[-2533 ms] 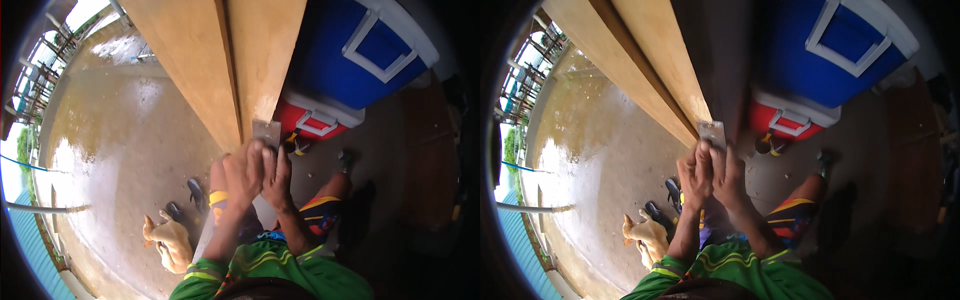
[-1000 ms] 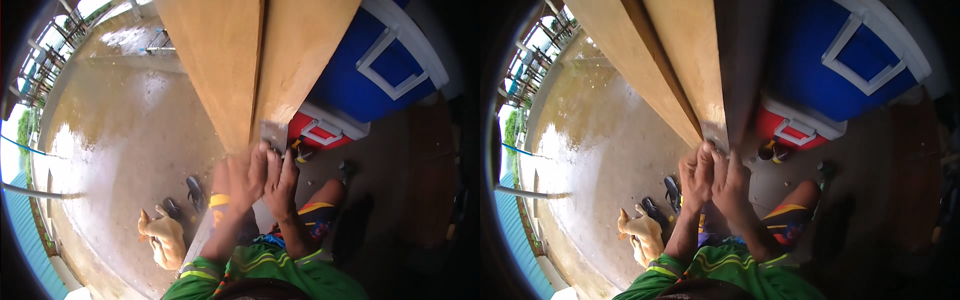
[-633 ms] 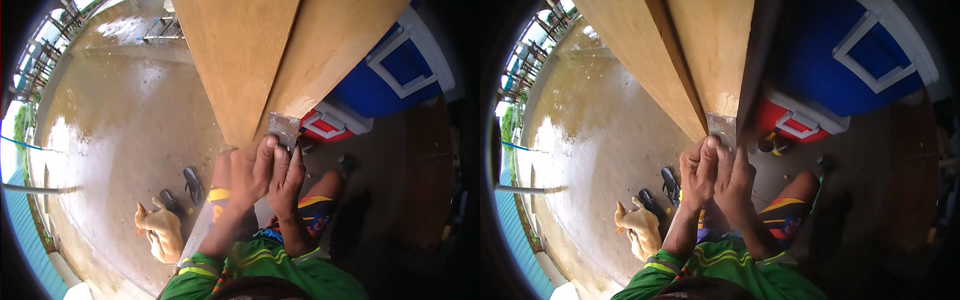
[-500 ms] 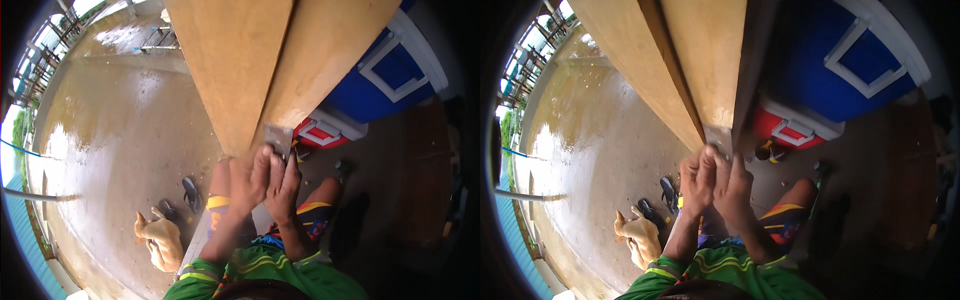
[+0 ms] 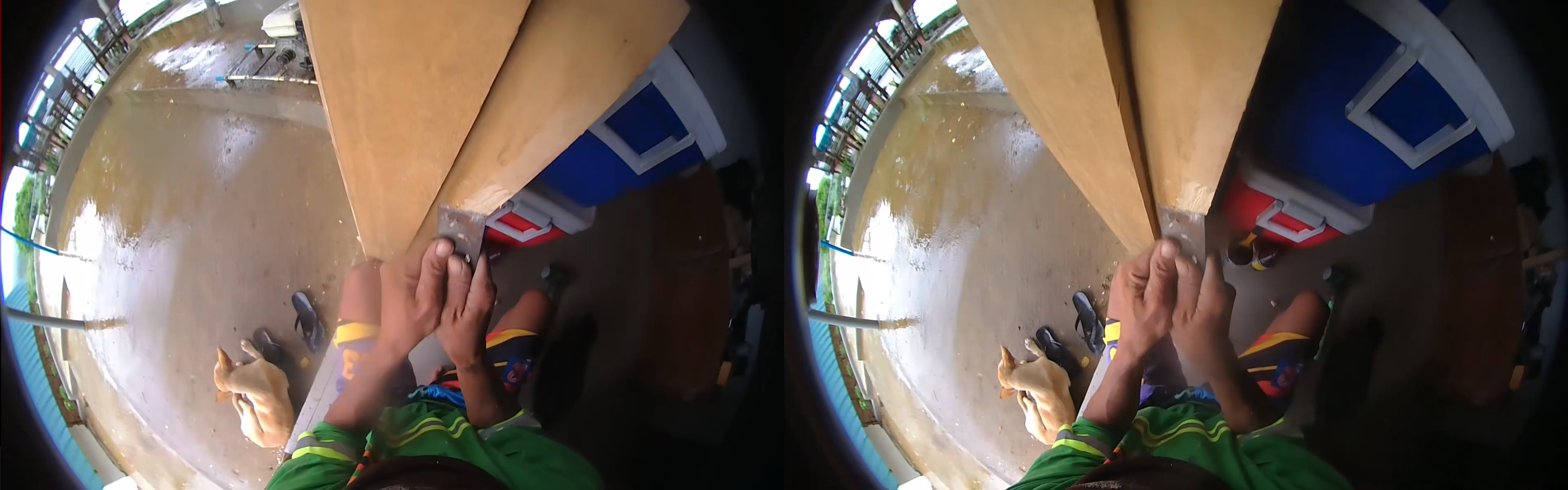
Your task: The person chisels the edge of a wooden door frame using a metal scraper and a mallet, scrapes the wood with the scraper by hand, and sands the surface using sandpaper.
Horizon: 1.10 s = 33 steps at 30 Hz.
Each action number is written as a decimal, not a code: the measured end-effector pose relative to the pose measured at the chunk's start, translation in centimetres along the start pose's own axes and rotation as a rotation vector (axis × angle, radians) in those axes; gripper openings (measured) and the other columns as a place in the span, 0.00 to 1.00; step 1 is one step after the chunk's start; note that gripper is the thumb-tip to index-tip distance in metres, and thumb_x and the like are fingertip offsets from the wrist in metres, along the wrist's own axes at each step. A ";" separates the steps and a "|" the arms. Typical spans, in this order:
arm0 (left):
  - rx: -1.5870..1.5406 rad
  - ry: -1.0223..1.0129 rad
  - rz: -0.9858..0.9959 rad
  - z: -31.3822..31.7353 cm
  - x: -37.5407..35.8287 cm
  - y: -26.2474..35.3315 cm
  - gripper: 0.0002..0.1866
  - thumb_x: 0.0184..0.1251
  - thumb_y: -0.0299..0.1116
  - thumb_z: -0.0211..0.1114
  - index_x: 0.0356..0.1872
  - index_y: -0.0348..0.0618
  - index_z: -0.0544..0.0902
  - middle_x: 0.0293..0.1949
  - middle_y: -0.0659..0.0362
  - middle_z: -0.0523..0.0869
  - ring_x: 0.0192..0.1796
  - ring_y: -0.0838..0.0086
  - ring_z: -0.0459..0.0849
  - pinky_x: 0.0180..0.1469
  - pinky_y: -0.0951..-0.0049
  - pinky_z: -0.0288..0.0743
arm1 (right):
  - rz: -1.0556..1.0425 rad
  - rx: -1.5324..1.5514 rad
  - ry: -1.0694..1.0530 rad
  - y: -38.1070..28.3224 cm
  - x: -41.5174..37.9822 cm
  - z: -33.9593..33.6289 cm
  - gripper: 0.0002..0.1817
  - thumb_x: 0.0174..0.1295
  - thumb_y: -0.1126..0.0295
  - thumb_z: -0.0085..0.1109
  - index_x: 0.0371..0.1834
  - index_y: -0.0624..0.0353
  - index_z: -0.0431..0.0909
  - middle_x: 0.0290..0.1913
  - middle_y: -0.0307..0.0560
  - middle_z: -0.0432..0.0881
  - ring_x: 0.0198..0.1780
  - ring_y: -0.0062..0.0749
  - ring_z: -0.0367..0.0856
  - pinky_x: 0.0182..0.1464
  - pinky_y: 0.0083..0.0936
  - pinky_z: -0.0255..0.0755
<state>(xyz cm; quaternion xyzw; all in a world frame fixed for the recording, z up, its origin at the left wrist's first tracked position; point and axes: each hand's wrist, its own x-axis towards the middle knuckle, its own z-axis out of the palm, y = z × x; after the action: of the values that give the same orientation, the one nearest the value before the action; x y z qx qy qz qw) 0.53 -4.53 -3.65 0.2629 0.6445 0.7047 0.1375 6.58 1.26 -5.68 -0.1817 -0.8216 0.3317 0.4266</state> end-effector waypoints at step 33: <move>0.152 -0.015 0.008 -0.5 0.6 2.0 0.17 0.74 0.41 0.52 0.34 0.38 0.81 0.22 0.43 0.78 0.24 0.54 0.78 0.30 0.65 0.72 | -0.207 -0.421 0.060 0.6 0.9 0.5 0.14 0.73 0.69 0.46 0.54 0.67 0.72 0.41 0.47 0.79 0.44 0.35 0.79 0.44 0.28 0.73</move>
<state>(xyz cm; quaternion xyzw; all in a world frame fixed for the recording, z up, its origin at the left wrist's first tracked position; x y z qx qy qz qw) 0.05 -4.87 -1.59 0.2807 0.6940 0.6522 0.1191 5.67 1.97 -5.81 -0.1910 -0.8739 0.1020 0.4353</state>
